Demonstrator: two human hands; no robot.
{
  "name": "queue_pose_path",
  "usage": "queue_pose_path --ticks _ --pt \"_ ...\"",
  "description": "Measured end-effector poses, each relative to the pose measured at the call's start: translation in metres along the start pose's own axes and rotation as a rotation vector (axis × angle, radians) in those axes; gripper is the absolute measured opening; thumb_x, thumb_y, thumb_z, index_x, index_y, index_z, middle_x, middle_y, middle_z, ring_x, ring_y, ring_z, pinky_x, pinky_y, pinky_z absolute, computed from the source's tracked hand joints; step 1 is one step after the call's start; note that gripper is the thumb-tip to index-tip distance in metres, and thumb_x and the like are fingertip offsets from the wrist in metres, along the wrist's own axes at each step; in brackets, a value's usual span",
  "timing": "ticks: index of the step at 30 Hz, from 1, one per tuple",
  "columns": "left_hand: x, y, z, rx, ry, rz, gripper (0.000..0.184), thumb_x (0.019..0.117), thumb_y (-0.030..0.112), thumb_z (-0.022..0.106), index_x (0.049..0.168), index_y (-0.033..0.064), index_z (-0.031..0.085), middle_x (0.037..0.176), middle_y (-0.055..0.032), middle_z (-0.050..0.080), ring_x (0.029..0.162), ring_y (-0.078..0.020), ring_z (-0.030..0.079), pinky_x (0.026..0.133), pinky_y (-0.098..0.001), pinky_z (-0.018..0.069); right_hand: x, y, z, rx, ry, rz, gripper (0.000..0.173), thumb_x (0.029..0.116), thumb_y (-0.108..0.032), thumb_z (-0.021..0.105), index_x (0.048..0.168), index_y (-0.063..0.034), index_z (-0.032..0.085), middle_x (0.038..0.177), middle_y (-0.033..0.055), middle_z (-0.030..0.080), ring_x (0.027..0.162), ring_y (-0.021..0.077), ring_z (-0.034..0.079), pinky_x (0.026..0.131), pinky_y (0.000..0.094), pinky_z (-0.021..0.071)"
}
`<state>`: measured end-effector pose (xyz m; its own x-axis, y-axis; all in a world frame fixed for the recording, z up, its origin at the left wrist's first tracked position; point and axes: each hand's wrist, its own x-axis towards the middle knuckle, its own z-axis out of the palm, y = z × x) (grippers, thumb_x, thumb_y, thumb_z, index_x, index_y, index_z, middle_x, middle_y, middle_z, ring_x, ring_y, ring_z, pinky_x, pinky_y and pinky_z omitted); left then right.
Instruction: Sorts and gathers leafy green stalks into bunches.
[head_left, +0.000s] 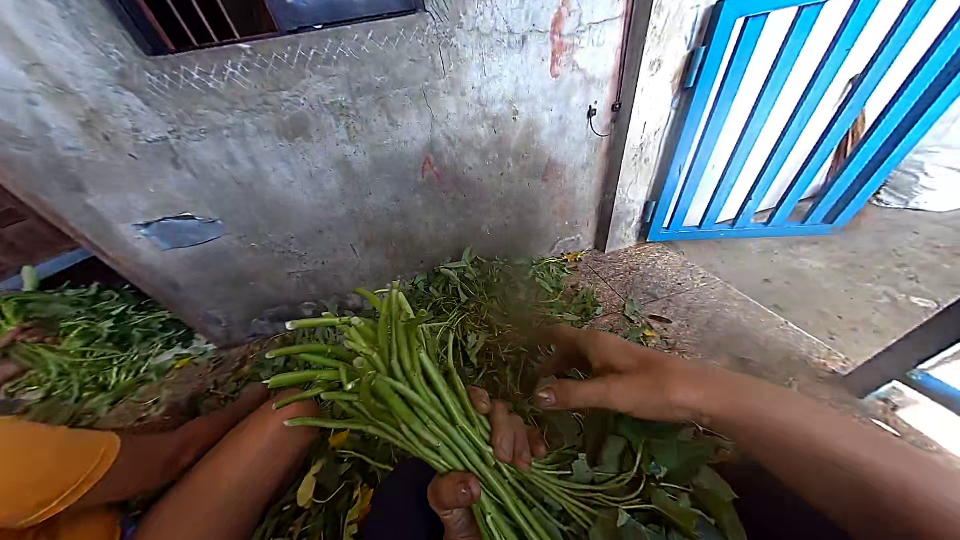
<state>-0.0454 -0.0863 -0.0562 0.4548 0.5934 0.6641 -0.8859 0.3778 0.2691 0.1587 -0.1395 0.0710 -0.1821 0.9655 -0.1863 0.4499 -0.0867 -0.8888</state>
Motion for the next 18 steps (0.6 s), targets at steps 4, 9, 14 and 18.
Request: queue_pose_path --ticks 4,9,14,18 --pt "0.009 0.03 0.005 0.099 -0.069 -0.005 0.059 0.0805 0.022 0.083 0.133 0.0063 0.06 0.097 -0.0124 0.073 0.09 -0.0285 0.072 0.091 -0.0512 0.0565 -0.018 0.031 -0.044 -0.075 0.183 -0.029 0.044 0.0974 -0.041 0.069 0.126 -0.009 0.068 0.102 0.0033 0.073 0.091 0.0121 0.07 0.083 0.0335 0.0589" --pt "0.052 0.125 -0.006 0.449 -0.197 -0.231 0.071 0.084 0.034 0.08 0.147 0.0154 0.055 0.104 0.0034 0.073 0.098 -0.0123 0.069 0.103 -0.04 0.0527 -0.057 0.094 -0.081 -0.002 0.462 0.111 0.033 0.0996 -0.035 0.068 0.121 -0.0092 0.07 0.096 0.0045 0.075 0.084 0.0135 0.069 0.076 0.0325 0.0574" --pt "0.085 0.131 -0.013 0.416 0.137 0.177 0.03 0.104 0.007 0.046 0.095 0.0074 0.075 0.089 0.0003 0.075 0.088 -0.0066 0.072 0.083 -0.0192 0.0564 -0.093 0.21 -0.064 0.256 0.511 0.332 0.035 0.103 -0.03 0.063 0.123 -0.0009 0.065 0.103 0.0119 0.073 0.091 0.0194 0.072 0.086 0.0383 0.0587" --pt "0.055 0.146 -0.083 0.667 0.216 0.457 0.028 0.1071 0.007 0.045 0.113 0.0099 0.072 0.104 0.0023 0.075 0.103 -0.0036 0.069 0.095 -0.0187 0.051 -0.125 0.272 -0.045 0.295 0.62 0.499 0.03 0.1053 -0.021 0.059 0.118 0.0048 0.067 0.105 0.0145 0.072 0.095 0.017 0.069 0.092 0.0365 0.054"
